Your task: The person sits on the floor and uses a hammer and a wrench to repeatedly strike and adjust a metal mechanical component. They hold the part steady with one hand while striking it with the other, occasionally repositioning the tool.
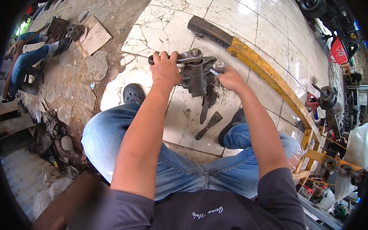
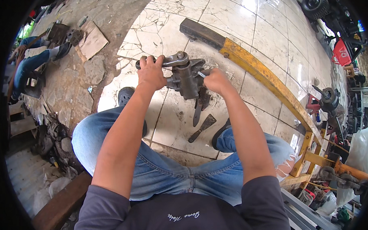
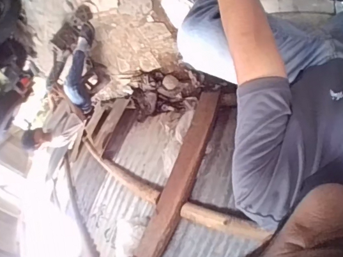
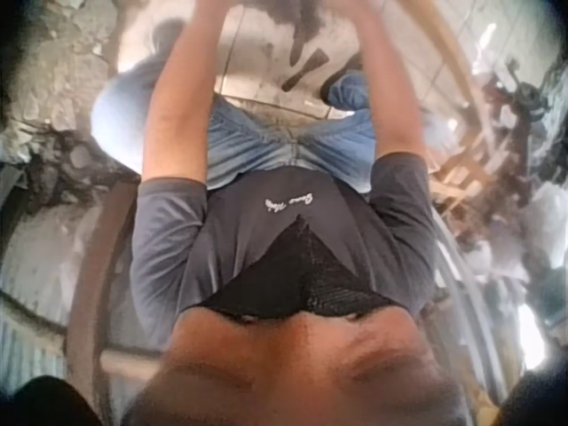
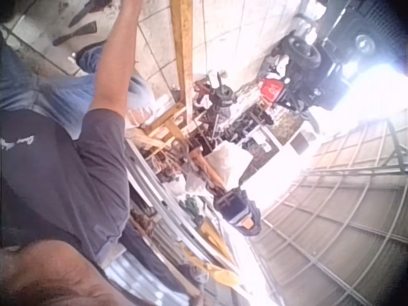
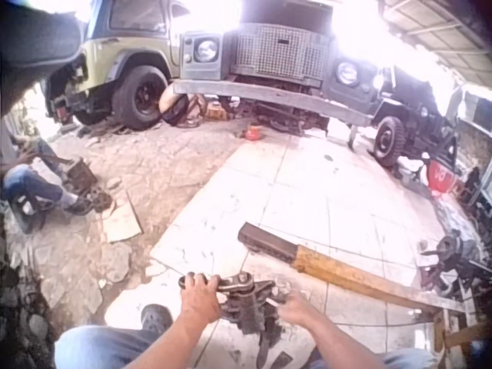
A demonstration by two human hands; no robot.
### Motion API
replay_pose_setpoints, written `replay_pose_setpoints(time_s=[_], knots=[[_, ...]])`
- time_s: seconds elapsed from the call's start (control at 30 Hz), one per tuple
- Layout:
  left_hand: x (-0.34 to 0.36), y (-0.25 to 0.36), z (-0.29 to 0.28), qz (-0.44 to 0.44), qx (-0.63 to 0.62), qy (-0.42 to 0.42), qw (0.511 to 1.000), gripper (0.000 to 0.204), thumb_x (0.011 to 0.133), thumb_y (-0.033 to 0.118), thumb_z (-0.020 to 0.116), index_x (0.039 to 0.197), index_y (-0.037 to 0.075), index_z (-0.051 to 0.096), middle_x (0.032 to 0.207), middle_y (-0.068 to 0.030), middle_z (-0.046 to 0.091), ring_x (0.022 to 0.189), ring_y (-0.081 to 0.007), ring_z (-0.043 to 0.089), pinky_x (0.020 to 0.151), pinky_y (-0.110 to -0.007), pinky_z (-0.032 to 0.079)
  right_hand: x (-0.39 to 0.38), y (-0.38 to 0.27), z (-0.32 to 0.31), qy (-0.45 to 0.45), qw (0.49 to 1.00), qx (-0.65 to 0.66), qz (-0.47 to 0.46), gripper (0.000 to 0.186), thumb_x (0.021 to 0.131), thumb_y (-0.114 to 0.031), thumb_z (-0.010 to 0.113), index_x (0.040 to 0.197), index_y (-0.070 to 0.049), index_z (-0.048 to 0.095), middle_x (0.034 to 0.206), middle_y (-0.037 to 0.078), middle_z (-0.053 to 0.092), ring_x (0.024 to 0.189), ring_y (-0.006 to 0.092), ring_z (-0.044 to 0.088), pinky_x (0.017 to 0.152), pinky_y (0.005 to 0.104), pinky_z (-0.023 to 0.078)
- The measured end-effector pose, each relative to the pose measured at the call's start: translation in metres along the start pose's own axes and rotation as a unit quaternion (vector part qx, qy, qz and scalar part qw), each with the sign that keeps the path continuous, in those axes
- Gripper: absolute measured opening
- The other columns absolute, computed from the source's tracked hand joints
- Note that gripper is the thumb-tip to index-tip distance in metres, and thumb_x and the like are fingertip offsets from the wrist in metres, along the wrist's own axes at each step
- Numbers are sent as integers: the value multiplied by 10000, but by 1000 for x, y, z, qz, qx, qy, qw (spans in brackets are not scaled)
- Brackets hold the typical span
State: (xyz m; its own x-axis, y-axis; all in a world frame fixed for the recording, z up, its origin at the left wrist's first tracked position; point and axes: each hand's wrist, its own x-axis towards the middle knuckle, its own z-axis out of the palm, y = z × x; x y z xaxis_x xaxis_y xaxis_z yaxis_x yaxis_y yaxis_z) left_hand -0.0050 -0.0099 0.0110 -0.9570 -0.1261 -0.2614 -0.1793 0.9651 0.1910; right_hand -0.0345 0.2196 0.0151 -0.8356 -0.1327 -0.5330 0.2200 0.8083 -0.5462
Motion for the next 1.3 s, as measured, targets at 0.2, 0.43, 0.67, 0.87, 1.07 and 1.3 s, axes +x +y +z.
replay_pose_setpoints(time_s=[0.2,0.43,0.67,0.87,1.07,1.3], knots=[[0,0,0,2,-4,12,1000,660,746,207,743,1343,242,461,1326,-108,453,1350,-364,335,985,-471,458,13,23,17,58,993,-55,-85,533,742,-55,534,1247,-165,666,1057,235,684,984,372,663,872,401,521],[1,0,-5,0,-9,-22,1000,792,698,182,767,1406,253,419,1358,-132,438,1362,-392,316,1023,-488,443,-10,-6,19,86,989,-119,1,516,765,-88,547,1257,-202,654,1103,221,671,1040,375,643,937,448,504],[1,-3,-6,-2,-16,-31,999,779,704,168,752,1403,259,419,1366,-134,425,1361,-395,315,1025,-492,440,-12,0,17,111,990,-86,4,504,779,-112,558,1267,-203,646,1107,234,667,1053,380,639,946,446,500],[0,1,-8,5,-16,-27,999,769,706,163,745,1398,261,425,1367,-135,419,1363,-391,312,1012,-505,446,2,23,16,161,983,-80,29,525,779,-109,547,1293,-183,628,1145,242,654,1094,381,623,965,425,486],[1,-1,-5,-4,-18,-19,1000,756,708,165,741,1391,260,433,1368,-133,418,1362,-387,312,1005,-508,449,-5,18,19,66,994,-85,-17,531,766,-83,557,1293,-102,617,1146,271,642,1111,382,614,965,424,481],[0,0,-2,8,-9,-17,1000,735,724,186,733,1391,258,432,1366,-139,424,1363,-399,311,1014,-509,445,-12,36,2,233,970,38,53,508,777,-65,523,1274,-72,627,1090,272,663,1052,376,645,925,403,492]])
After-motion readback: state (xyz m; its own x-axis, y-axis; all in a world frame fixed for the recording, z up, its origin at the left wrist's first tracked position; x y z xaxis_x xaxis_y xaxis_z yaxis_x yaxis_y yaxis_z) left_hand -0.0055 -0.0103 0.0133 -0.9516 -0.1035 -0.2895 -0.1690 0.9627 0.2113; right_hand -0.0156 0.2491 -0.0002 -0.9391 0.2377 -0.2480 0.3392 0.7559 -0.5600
